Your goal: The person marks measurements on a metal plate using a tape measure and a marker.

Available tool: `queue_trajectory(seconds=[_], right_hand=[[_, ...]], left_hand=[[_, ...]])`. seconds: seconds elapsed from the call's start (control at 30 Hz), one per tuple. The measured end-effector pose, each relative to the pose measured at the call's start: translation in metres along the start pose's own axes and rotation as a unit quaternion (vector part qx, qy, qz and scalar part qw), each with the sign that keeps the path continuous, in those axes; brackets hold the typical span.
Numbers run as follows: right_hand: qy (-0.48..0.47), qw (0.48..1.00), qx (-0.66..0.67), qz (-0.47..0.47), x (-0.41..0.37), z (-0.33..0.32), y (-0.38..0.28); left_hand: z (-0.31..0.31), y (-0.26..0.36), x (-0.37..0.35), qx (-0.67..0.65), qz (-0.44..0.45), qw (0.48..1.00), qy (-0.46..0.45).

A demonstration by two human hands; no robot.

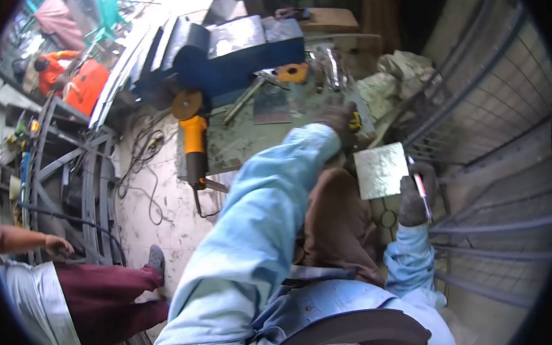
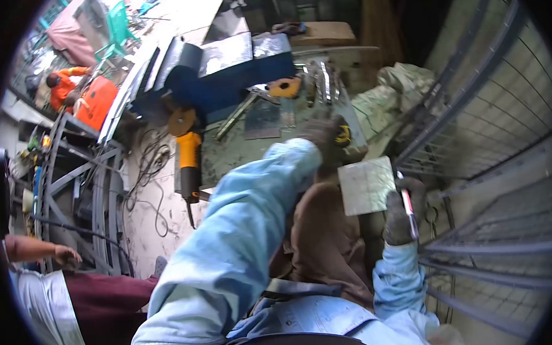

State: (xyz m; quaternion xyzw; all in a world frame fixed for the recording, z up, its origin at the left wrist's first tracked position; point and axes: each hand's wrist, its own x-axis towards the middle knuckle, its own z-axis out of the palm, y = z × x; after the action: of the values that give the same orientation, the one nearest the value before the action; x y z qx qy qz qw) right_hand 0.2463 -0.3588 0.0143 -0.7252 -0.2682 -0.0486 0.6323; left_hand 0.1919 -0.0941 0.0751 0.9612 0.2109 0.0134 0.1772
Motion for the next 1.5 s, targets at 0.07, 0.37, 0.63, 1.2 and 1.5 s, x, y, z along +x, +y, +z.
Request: queue_trajectory(seconds=[0.07,0.37,0.63,1.2,1.5], right_hand=[[0.0,0.995,0.078,0.061,0.001,-0.003,-0.003],[-0.004,0.995,0.043,0.088,0.007,0.0,0.02],[-0.039,0.994,0.029,0.094,0.043,0.052,0.04],[-0.139,0.987,-0.076,0.006,0.034,0.079,0.069],[-0.289,0.942,-0.054,-0.165,-0.063,0.062,-0.046]], left_hand=[[0.014,0.001,0.022,-0.009,-0.017,0.999,-0.047],[-0.02,-0.053,-0.036,-0.086,-0.107,0.988,0.077],[-0.041,-0.16,-0.159,0.146,-0.24,0.954,0.1],[-0.025,-0.116,-0.186,-0.117,0.037,0.98,0.159],[-0.063,-0.137,-0.04,0.006,-0.205,0.974,-0.098]])
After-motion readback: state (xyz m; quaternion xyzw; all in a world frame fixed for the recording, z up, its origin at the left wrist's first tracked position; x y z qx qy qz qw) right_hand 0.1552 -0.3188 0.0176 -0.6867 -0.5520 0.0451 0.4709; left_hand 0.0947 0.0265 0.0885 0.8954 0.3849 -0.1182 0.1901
